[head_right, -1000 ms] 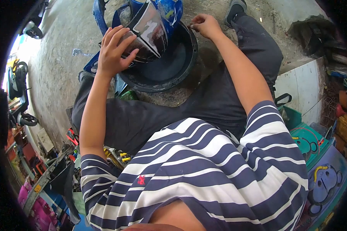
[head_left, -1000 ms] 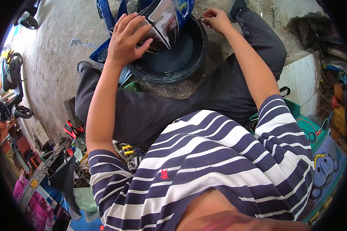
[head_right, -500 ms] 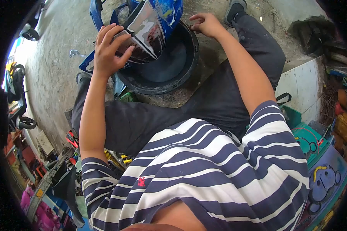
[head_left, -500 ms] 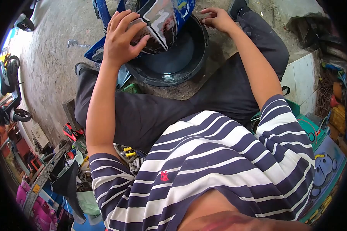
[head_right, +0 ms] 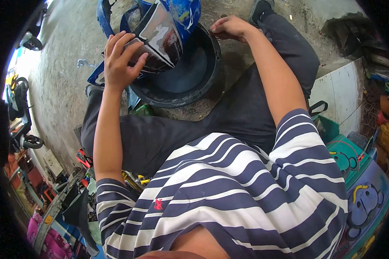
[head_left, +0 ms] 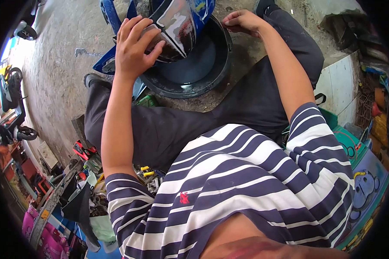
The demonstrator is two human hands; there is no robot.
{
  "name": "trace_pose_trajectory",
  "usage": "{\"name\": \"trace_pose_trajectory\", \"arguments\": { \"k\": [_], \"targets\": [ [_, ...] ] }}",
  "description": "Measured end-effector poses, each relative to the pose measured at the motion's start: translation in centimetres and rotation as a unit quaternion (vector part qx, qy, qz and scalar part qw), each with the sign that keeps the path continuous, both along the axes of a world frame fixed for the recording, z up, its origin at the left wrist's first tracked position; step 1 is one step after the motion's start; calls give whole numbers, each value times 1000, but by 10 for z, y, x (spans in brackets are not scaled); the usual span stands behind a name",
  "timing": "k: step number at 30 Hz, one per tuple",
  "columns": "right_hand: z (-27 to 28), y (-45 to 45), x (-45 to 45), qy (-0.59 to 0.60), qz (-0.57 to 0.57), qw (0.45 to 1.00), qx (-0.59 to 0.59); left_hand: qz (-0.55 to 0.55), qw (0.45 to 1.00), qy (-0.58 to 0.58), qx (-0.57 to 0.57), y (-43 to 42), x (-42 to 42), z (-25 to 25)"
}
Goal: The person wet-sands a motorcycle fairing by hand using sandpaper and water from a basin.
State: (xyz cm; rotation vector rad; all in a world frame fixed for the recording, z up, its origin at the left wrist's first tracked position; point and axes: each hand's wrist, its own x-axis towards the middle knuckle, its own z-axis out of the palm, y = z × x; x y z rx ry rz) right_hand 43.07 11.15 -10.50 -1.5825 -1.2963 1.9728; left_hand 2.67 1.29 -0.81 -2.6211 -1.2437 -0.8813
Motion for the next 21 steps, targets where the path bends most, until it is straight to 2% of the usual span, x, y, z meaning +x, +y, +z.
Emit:
{"name": "trace_pose_trajectory", "arguments": {
  "k": [6,9,12,15,18,21],
  "targets": [
    [2,0,2,5,30,1000,3,44,999,-11,4,-16,15,-11],
    [-14,3,10,94,11,996,-7,41,999,-5,-3,-15,15,-9],
    [0,-3,-1,-31,6,996,78,39,999,-1,-1,-15,12,-9],
    [-1,-3,-11,-18,-34,996,77,40,999,-1,0,-15,13,-9],
    [-53,22,-4,35,-26,996,76,41,999,0,4,-14,14,-8],
    [-45,18,-8,46,-28,993,102,43,999,1,7,-14,14,-8]
  ]
}}
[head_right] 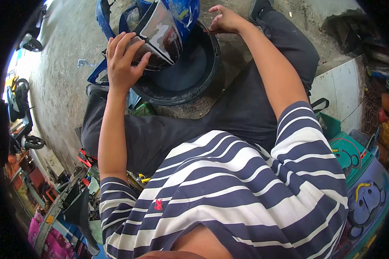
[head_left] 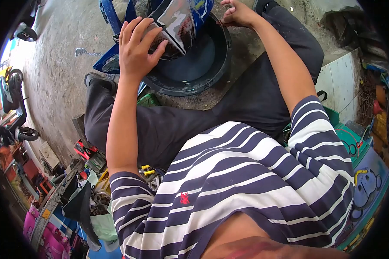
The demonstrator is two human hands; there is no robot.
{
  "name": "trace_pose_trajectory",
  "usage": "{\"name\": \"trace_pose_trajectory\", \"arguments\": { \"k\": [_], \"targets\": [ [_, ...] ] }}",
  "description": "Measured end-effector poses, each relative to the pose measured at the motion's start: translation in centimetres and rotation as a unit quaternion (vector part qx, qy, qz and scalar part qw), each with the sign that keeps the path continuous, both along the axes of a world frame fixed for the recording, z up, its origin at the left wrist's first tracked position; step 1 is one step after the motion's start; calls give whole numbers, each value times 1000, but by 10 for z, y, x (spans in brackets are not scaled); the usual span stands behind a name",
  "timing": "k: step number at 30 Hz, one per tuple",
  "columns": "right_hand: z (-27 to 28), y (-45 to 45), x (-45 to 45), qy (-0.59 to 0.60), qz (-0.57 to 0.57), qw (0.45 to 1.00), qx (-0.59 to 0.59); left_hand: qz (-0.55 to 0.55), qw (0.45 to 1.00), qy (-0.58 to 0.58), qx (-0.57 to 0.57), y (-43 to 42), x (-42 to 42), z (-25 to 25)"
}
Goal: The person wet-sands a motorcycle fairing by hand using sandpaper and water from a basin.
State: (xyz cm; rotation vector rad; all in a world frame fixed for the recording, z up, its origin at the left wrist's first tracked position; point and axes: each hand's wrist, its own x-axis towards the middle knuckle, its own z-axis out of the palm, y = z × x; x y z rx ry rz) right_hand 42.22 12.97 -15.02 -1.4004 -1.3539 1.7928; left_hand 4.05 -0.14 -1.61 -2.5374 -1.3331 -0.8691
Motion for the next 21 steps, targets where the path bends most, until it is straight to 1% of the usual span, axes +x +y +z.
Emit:
{"name": "trace_pose_trajectory", "arguments": {
  "k": [3,4,5,6,9,10,12,13,15,19,20,21],
  "targets": [
    [-35,19,13,-23,53,998,-5,-3,1000,1,-5,-2,-1,0],
    [-13,8,11,-93,45,994,-20,-4,1000,2,-6,-2,-2,0],
    [33,-14,5,-162,36,985,-35,-6,1000,2,-8,-1,-3,1],
    [59,-26,0,-231,29,971,-49,-7,1000,2,-10,-1,-3,1],
    [43,-25,25,-85,-40,985,-145,-11,1000,-10,-8,0,-2,0],
    [50,-27,24,-78,-50,984,-149,-13,1000,-14,-2,1,-2,0],
    [31,-19,28,-69,-19,991,-116,-17,1000,-18,1,0,-1,2],
    [32,-18,25,-65,-3,993,-99,-13,1000,-17,4,-1,-1,2],
    [32,-21,13,-67,-20,995,-70,-6,1000,-16,10,-2,0,0],
    [37,-26,4,-78,-46,996,-25,29,998,40,38,-12,0,2],
    [30,-26,5,-164,-70,979,97,39,997,47,40,-15,0,2],
    [21,-28,6,-245,-93,940,217,49,997,53,42,-18,1,1]
  ]
}}
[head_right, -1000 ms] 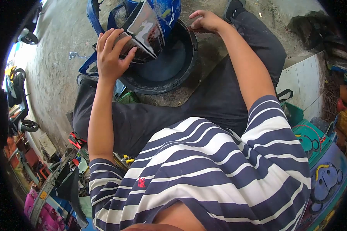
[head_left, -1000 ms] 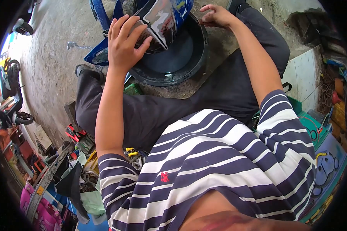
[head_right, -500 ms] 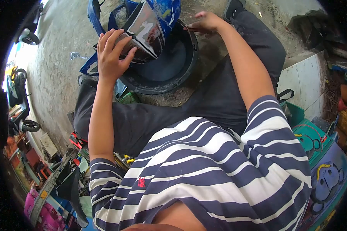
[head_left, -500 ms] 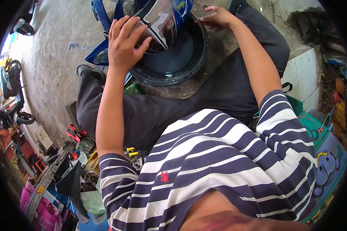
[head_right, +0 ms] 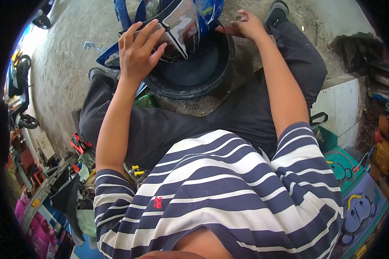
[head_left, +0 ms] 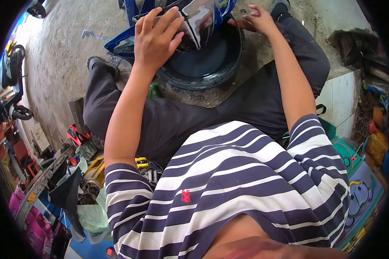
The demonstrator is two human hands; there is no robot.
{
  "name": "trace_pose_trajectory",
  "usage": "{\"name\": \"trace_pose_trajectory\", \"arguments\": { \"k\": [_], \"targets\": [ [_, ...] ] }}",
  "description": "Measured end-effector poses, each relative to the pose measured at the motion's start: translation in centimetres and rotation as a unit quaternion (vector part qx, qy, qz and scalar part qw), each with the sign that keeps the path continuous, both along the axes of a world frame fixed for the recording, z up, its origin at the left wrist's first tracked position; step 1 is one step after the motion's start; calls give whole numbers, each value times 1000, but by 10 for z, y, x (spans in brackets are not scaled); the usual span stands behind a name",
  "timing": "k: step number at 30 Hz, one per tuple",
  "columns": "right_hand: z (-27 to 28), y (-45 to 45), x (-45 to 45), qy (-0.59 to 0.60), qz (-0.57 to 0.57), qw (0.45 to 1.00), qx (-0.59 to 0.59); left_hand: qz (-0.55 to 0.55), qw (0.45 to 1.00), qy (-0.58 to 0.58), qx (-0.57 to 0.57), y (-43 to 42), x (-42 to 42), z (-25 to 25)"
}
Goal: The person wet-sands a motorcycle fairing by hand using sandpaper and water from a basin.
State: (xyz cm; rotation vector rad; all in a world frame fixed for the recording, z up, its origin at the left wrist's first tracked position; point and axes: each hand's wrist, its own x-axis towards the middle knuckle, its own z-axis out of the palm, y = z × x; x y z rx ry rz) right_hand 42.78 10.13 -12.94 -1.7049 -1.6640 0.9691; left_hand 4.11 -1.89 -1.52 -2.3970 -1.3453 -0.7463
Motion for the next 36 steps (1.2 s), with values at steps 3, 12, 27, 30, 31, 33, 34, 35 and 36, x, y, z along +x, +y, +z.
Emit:
{"name": "trace_pose_trajectory", "arguments": {
  "k": [3,12,27,30,31,33,34,35,36],
  "targets": [
    [24,-31,-28,-37,47,995,82,21,1000,0,7,-6,0,-3],
    [6,-81,-118,-317,481,803,-153,30,999,-34,-8,-25,4,-7],
    [-95,-65,-155,115,213,690,-682,38,997,-55,-27,-27,-5,-12],
    [-9,-73,-137,162,206,709,-655,28,998,-55,-27,-26,-9,-11],
    [2,-70,-126,185,202,715,-643,30,998,-55,-26,-25,-9,-14],
    [61,-66,-122,177,159,763,-601,31,997,-61,-28,-26,-8,-15],
    [72,-58,-118,193,166,764,-593,32,997,-61,-27,-25,-8,-14],
    [101,-56,-122,193,166,792,-555,34,997,-60,-27,-25,-7,-13],
    [128,-55,-128,194,166,817,-516,34,997,-63,-28,-25,-7,-13]
  ]
}}
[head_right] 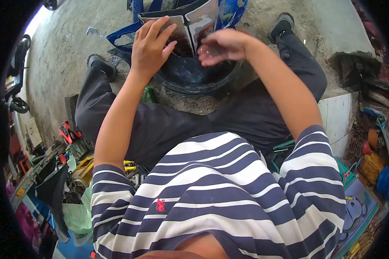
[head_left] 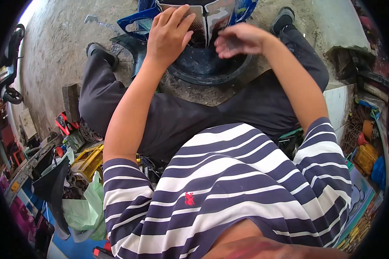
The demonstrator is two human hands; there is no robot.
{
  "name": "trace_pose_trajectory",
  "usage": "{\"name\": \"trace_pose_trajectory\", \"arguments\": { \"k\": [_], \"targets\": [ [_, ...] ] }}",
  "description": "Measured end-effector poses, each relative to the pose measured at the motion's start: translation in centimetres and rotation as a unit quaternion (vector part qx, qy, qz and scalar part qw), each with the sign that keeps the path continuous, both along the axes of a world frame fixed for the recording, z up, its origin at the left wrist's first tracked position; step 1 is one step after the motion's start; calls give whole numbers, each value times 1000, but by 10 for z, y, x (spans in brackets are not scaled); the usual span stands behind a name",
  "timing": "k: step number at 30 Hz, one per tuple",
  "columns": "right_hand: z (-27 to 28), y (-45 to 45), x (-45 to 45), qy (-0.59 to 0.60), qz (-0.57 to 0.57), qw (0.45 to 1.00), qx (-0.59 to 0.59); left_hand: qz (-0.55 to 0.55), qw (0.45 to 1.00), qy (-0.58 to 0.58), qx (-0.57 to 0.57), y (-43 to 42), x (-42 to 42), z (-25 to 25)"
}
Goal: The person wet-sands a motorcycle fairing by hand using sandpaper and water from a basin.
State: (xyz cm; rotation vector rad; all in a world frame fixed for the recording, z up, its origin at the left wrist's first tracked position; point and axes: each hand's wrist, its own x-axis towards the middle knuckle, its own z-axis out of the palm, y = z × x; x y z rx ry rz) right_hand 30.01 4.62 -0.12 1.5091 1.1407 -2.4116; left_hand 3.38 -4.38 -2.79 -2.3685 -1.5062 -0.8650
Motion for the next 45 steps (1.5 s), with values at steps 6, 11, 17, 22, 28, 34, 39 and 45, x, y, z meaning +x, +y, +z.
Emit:
{"name": "trace_pose_trajectory", "arguments": {
  "k": [6,11,17,22,28,34,39,45],
  "targets": [
    [7,66,-15,51,-107,957,265,-8,1000,-12,1,3,1,-1],
    [20,50,-6,-132,-138,809,556,-8,1000,-17,-5,1,0,1],
    [-78,0,6,-158,-91,827,532,-11,1000,-21,-3,5,0,-1],
    [-160,-9,10,-265,264,833,407,-11,1000,-26,-12,7,0,1],
    [-354,12,-14,-256,450,734,440,-7,1000,-21,-17,7,2,1],
    [-211,-19,-31,-92,264,960,-14,-15,999,-16,-24,7,-1,5],
    [-96,-6,0,15,107,990,-90,-18,999,-20,-29,8,-1,3],
    [22,24,-6,32,-24,987,153,-16,1000,-16,-22,9,0,2]
  ]
}}
